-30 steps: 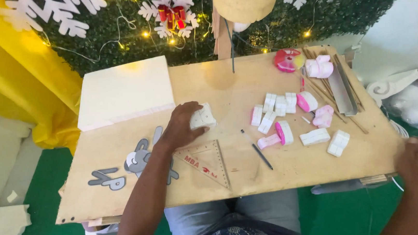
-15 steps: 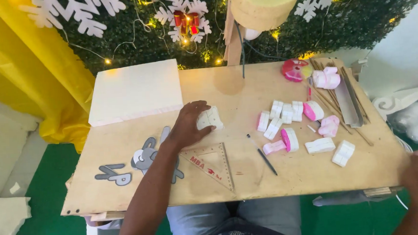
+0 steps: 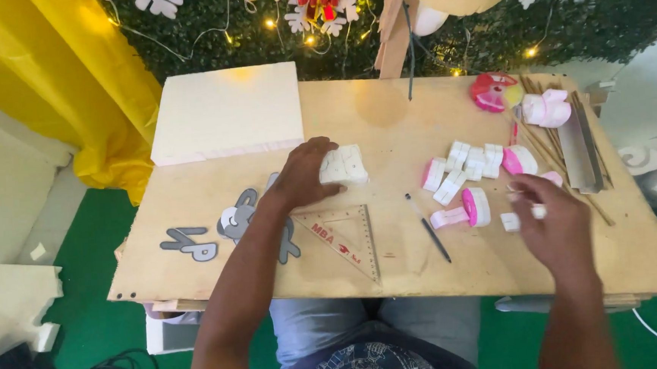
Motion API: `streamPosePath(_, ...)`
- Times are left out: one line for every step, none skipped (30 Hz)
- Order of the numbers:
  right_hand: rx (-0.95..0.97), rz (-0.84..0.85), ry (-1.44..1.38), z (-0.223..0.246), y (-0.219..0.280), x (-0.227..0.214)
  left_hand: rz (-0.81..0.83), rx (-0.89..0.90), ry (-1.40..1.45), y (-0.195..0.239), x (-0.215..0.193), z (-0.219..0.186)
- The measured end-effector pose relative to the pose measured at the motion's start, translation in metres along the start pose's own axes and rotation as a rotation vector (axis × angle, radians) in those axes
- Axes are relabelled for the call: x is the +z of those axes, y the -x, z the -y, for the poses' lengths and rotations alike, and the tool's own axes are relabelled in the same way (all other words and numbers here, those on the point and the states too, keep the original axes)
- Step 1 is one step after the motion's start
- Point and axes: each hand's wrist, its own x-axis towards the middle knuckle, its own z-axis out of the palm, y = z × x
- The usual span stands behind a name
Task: Sorting and arranging small foam blocks and cutouts on a wooden work surface.
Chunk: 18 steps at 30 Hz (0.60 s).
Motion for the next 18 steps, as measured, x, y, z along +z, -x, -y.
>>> streamPosePath(0.004,0.006,0.002,0.015,-0.006,0.014,0.004,-0.003,0.006,0.0,-0.012,-0.015)
streamPosePath(-0.027,0.099,-0.001,0.03,-0.011,0.028,0.072,-0.128,0.033,0.001,-0.025,-0.03)
streamPosePath(-0.058,0.193,-0.004,0.046,-0.017,0.042,0.14,-0.255,0.058,0.001,-0.039,-0.044)
streamPosePath(-0.055,0.199,-0.004,0.055,-0.019,0.051,0.143,-0.258,0.063,0.0,-0.037,-0.043)
streamPosePath(-0.072,0.308,0.122,0.065,-0.021,0.06,0.132,-0.245,0.059,0.001,-0.036,-0.041)
streamPosePath(-0.088,0.417,0.248,0.075,-0.023,0.07,0.12,-0.232,0.056,0.001,-0.035,-0.039)
streamPosePath(-0.091,0.423,0.247,0.064,-0.018,0.086,0.12,-0.238,0.059,0.002,-0.034,-0.038)
streamPosePath(-0.159,0.405,0.352,0.054,-0.014,0.102,0.118,-0.239,0.058,0.003,-0.032,-0.037)
streamPosePath(-0.228,0.382,0.458,0.042,-0.01,0.117,0.115,-0.236,0.058,0.002,-0.031,-0.036)
streamPosePath(-0.232,0.385,0.459,0.037,-0.007,0.126,0.111,-0.24,0.06,0.003,-0.033,-0.038)
streamPosePath(-0.256,0.34,0.495,0.033,-0.003,0.136,0.119,-0.228,0.056,0.002,-0.034,-0.039)
streamPosePath(-0.28,0.295,0.531,0.028,0.002,0.144,0.126,-0.217,0.051,0.002,-0.035,-0.041)
streamPosePath(-0.276,0.295,0.532,0.029,0.003,0.148,0.129,-0.214,0.052,0.002,-0.035,-0.041)
streamPosePath(-0.264,0.28,0.548,0.03,0.003,0.151,0.125,-0.214,0.05,0.002,-0.034,-0.04)
streamPosePath(-0.253,0.263,0.563,0.031,0.003,0.155,0.121,-0.212,0.046,0.0,-0.034,-0.04)
streamPosePath(-0.247,0.26,0.564,0.029,0.004,0.157,0.124,-0.207,0.045,0.0,-0.034,-0.042)
streamPosePath(-0.254,0.198,0.594,0.028,0.004,0.159,0.12,-0.212,0.05,0.0,-0.035,-0.044)
streamPosePath(-0.26,0.136,0.624,0.027,0.004,0.162,0.116,-0.216,0.056,0.0,-0.036,-0.046)
